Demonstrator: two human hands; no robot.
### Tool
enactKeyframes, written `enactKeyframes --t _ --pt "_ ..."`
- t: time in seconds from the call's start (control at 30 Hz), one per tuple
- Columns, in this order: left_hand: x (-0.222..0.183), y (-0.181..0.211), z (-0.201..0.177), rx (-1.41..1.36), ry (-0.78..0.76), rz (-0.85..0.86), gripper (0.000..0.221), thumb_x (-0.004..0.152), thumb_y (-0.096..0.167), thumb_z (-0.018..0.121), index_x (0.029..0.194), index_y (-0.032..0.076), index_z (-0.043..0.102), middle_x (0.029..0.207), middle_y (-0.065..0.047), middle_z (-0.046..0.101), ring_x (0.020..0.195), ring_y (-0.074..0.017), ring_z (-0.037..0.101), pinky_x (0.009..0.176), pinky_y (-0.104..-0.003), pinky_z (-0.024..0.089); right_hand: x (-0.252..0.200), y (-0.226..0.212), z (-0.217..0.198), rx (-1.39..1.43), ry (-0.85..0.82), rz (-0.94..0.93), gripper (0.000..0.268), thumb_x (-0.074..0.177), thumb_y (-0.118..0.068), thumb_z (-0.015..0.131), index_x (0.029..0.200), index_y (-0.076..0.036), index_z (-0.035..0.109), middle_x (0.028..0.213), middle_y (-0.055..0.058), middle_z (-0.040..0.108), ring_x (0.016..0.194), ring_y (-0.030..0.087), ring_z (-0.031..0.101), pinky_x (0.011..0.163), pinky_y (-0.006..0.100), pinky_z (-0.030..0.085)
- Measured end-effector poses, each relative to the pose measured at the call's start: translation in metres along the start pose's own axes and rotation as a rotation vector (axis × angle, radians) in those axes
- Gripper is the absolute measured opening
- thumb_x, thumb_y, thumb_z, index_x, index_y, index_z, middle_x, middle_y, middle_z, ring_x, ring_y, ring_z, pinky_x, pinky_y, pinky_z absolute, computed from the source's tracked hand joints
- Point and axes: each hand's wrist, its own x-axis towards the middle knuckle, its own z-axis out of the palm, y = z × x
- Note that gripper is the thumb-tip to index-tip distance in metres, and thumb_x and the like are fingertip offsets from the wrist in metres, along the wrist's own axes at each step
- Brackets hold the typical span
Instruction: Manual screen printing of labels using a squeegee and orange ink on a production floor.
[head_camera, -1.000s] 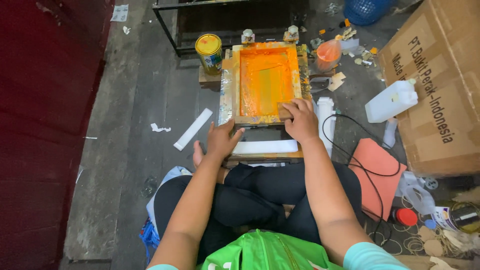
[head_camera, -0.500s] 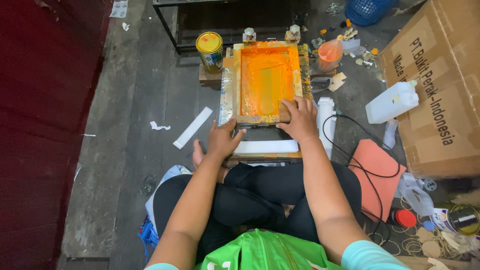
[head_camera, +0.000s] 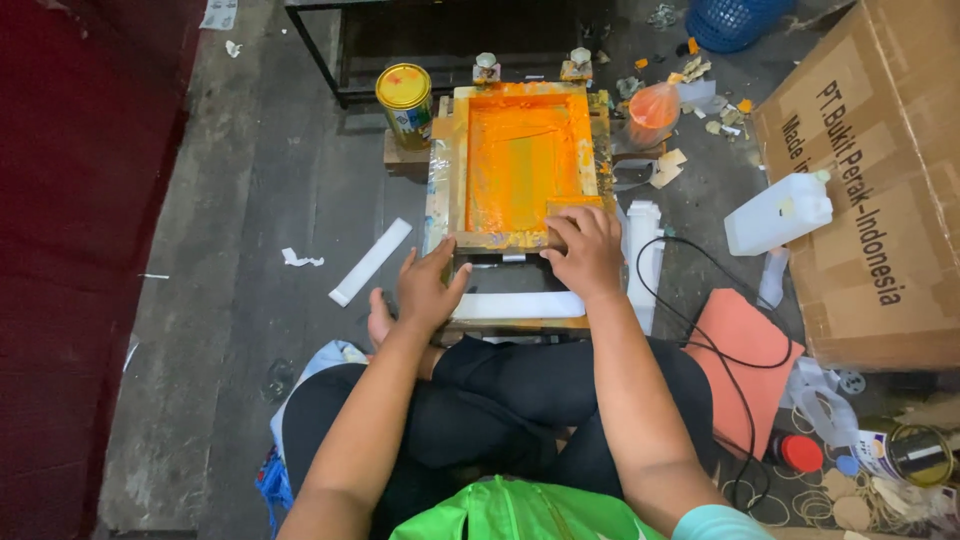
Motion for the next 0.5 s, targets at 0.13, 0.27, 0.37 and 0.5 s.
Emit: enactKeyframes --t 0.13,0.27,0.37,0.5 --pt "0.000 0.012 -0.006 -0.073 0.054 -0.002 0.057 0.096 0.026 0.072 0.145 0.000 0.057 0.135 -0.021 0.065 0.126 -0.0323 0.062 0.121 -0.053 0.027 0.002 -0.003 -0.004 0.029 0.059 -0.036 0.049 0.068 -0.017 0.093 0.113 -0.021 0.075 0.114 -0.003 0.060 0.123 0.023 0.053 0.111 0.057 0.034" --pt "0.001 0.010 -0.001 -0.089 0.083 0.047 0.067 0.094 0.020 0.073 0.151 -0.002 0.047 0.142 -0.026 0.058 0.130 -0.0363 0.058 0.120 -0.055 0.028 0.007 -0.010 -0.009 0.022 0.136 -0.040 0.041 0.075 -0.019 0.090 0.113 -0.022 0.075 0.115 -0.003 0.061 0.122 0.022 0.055 0.115 0.056 0.031" --pt "0.001 0.014 -0.002 -0.067 0.094 0.109 0.074 0.091 0.019 0.077 0.153 -0.002 0.044 0.148 -0.026 0.053 0.135 -0.0370 0.053 0.119 -0.056 0.028 0.010 -0.016 -0.013 0.020 0.182 -0.034 0.039 0.079 -0.019 0.088 0.115 -0.023 0.074 0.118 -0.002 0.062 0.126 0.024 0.055 0.118 0.059 0.026" --pt "0.005 0.019 -0.002 -0.105 0.105 0.177 0.078 0.090 0.014 0.077 0.156 -0.001 0.038 0.155 -0.029 0.042 0.142 -0.0432 0.043 0.119 -0.061 0.025 0.014 -0.018 -0.011 -0.002 0.248 -0.001 0.036 0.085 -0.023 0.086 0.119 -0.024 0.074 0.127 0.001 0.062 0.133 0.027 0.051 0.120 0.065 0.015"
